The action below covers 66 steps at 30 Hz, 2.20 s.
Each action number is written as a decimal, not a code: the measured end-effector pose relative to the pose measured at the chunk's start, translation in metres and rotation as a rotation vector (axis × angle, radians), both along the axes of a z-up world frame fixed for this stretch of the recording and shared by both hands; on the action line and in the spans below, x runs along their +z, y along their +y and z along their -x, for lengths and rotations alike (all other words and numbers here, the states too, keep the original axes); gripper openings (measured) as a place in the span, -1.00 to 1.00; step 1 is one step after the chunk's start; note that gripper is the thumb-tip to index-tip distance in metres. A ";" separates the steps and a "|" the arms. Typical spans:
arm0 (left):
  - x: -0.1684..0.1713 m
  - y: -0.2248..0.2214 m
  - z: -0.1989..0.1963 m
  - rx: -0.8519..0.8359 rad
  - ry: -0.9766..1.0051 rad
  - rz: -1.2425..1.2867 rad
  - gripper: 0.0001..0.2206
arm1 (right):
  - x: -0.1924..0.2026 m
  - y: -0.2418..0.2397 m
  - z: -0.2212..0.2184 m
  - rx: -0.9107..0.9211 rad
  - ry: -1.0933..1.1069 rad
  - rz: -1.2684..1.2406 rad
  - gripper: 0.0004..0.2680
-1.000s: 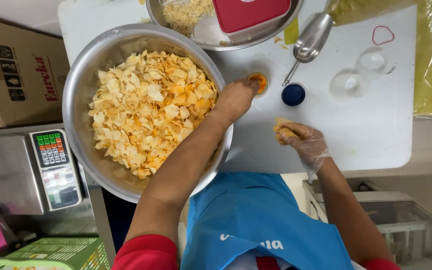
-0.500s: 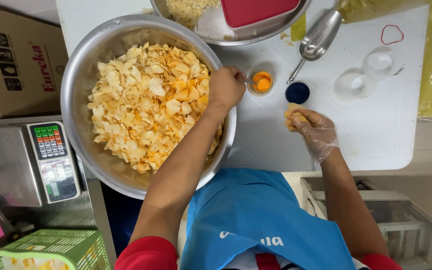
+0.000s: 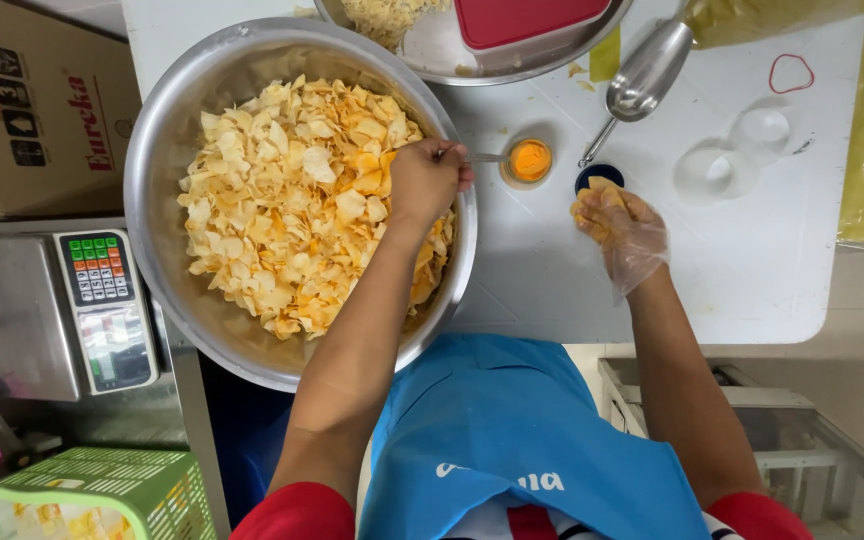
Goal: Adding flavoring powder to a large bowl of chips and mixing them by hand.
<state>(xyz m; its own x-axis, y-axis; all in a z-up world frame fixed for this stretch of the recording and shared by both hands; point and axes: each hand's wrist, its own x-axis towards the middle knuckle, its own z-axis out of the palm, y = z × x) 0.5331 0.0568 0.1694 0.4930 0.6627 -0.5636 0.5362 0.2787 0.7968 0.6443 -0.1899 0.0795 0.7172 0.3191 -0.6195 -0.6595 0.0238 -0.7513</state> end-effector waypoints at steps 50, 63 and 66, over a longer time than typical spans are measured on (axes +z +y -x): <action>0.125 0.095 0.446 0.606 -0.391 -0.668 -0.82 | 0.209 0.383 0.162 1.221 -1.009 0.937 -0.77; 0.112 0.104 0.440 0.697 -0.561 -0.682 -0.88 | 0.258 0.328 0.295 1.603 -0.957 0.878 -0.75; 0.111 0.105 0.438 0.706 -0.569 -0.698 -0.88 | 0.195 0.350 0.295 1.585 -1.060 0.881 -0.73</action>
